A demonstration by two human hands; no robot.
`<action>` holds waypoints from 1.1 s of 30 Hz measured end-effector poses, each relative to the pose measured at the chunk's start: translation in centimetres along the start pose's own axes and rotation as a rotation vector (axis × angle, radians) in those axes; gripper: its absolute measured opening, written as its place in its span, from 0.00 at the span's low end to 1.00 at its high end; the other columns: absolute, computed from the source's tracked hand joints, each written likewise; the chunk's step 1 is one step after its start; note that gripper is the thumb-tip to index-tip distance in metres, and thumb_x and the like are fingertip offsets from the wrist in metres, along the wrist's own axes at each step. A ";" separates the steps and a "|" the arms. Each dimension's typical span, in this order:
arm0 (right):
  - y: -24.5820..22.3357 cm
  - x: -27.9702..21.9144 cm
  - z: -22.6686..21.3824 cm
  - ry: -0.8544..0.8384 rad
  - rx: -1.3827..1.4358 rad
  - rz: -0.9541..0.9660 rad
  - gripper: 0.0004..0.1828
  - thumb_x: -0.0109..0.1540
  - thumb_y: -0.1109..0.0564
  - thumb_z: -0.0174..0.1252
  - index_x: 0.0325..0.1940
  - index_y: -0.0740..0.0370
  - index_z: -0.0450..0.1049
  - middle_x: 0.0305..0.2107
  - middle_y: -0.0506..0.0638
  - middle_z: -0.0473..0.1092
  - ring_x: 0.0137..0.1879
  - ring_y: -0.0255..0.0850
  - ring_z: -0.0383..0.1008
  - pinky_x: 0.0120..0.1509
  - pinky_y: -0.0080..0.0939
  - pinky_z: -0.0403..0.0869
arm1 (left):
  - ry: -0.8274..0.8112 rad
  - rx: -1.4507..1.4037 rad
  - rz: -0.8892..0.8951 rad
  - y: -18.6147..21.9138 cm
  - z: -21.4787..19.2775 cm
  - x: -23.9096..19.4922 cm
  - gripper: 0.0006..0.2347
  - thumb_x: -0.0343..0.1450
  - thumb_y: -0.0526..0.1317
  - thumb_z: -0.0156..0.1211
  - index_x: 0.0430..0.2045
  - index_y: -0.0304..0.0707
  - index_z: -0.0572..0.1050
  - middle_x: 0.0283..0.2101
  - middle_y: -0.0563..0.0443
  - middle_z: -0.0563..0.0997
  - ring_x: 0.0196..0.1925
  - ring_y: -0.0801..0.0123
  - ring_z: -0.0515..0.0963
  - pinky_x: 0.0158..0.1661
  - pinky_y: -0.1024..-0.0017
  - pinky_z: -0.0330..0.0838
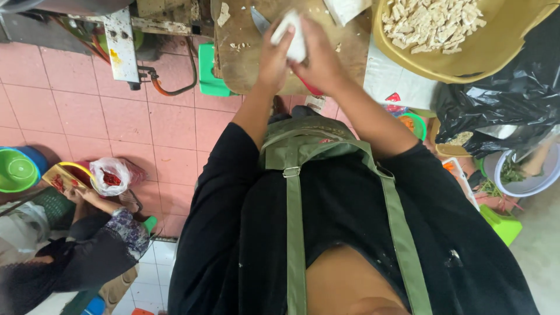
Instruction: Chopping blocks of tofu into thin slices on a wooden cutting board in a kitchen.
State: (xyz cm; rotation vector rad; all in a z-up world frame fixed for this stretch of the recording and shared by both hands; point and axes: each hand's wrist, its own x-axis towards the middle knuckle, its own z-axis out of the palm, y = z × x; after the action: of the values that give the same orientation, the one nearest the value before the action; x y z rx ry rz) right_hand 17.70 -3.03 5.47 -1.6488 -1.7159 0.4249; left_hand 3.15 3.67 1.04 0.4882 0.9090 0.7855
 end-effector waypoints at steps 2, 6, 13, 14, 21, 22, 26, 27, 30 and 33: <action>-2.5 -1.9 0.1 -0.101 0.068 0.012 0.48 0.55 0.57 0.74 0.73 0.72 0.56 0.61 0.72 0.61 0.67 0.69 0.62 0.71 0.57 0.65 | 0.205 0.316 0.277 -4.1 -5.5 2.3 0.23 0.71 0.40 0.68 0.56 0.25 0.71 0.49 0.43 0.81 0.46 0.68 0.81 0.46 0.70 0.79; -0.6 -4.8 2.2 -0.214 -0.065 0.050 0.42 0.53 0.55 0.74 0.66 0.67 0.63 0.54 0.68 0.64 0.60 0.66 0.66 0.63 0.58 0.69 | 0.483 0.409 0.369 -2.5 -9.0 -0.7 0.21 0.69 0.38 0.70 0.52 0.27 0.70 0.48 0.44 0.79 0.47 0.69 0.79 0.47 0.70 0.77; 1.2 -5.9 1.9 -0.164 -0.316 0.085 0.20 0.60 0.60 0.61 0.56 0.63 0.67 0.43 0.62 0.70 0.48 0.61 0.73 0.51 0.58 0.74 | 0.551 0.353 0.380 0.4 -10.4 -3.8 0.19 0.68 0.35 0.71 0.48 0.30 0.69 0.46 0.45 0.78 0.46 0.68 0.78 0.48 0.69 0.75; 0.6 -5.7 1.4 -0.189 -0.299 0.122 0.18 0.60 0.61 0.60 0.53 0.62 0.67 0.41 0.62 0.71 0.45 0.61 0.74 0.49 0.59 0.74 | 0.559 0.245 0.364 0.7 -10.2 -4.0 0.19 0.68 0.35 0.70 0.49 0.30 0.69 0.46 0.46 0.79 0.46 0.69 0.78 0.47 0.70 0.75; -0.4 -7.9 0.4 -0.336 -0.225 0.274 0.15 0.66 0.57 0.55 0.55 0.63 0.65 0.42 0.67 0.73 0.40 0.66 0.76 0.42 0.65 0.73 | 0.416 0.296 0.477 -5.0 -11.8 -0.8 0.19 0.68 0.37 0.73 0.50 0.25 0.75 0.45 0.43 0.82 0.45 0.68 0.80 0.46 0.68 0.77; 0.4 -8.3 0.6 -0.311 -0.225 0.301 0.14 0.68 0.56 0.53 0.56 0.63 0.65 0.42 0.67 0.74 0.41 0.67 0.76 0.42 0.65 0.73 | 0.455 0.451 0.420 -5.7 -11.4 -0.5 0.22 0.67 0.40 0.75 0.51 0.26 0.74 0.45 0.43 0.83 0.45 0.66 0.82 0.46 0.67 0.78; 0.8 -9.4 1.4 -0.297 -0.228 0.327 0.11 0.71 0.55 0.49 0.53 0.64 0.63 0.41 0.68 0.74 0.41 0.68 0.76 0.45 0.66 0.73 | 0.519 1.031 0.527 -5.8 -8.4 -1.1 0.26 0.70 0.48 0.71 0.56 0.31 0.70 0.50 0.36 0.79 0.54 0.47 0.78 0.55 0.56 0.74; 0.3 -9.4 1.4 -0.300 -0.234 0.325 0.11 0.71 0.55 0.49 0.53 0.64 0.63 0.41 0.68 0.74 0.41 0.68 0.76 0.45 0.66 0.73 | 0.520 1.025 0.526 -5.2 -7.4 -1.6 0.26 0.70 0.48 0.71 0.56 0.31 0.70 0.50 0.36 0.79 0.54 0.47 0.78 0.55 0.56 0.74; -1.1 -9.4 1.9 -0.351 -0.236 0.323 0.12 0.72 0.53 0.48 0.52 0.64 0.62 0.35 0.68 0.74 0.37 0.69 0.76 0.42 0.67 0.72 | 0.701 1.439 0.433 -4.5 -6.7 -2.4 0.27 0.68 0.49 0.63 0.59 0.33 0.65 0.54 0.34 0.71 0.57 0.37 0.69 0.52 0.45 0.68; -1.7 -9.8 2.5 -0.364 -0.239 0.291 0.13 0.74 0.51 0.48 0.51 0.66 0.61 0.31 0.68 0.74 0.33 0.69 0.75 0.38 0.66 0.73 | 0.611 1.297 0.437 -6.1 -7.9 -1.8 0.29 0.71 0.50 0.60 0.62 0.32 0.61 0.59 0.30 0.62 0.59 0.36 0.63 0.56 0.44 0.64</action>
State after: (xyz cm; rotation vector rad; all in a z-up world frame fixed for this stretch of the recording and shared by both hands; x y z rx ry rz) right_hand 14.08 -12.12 2.28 -2.1106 -1.8448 0.7179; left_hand -1.83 -1.13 -6.37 1.6771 1.9010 0.6494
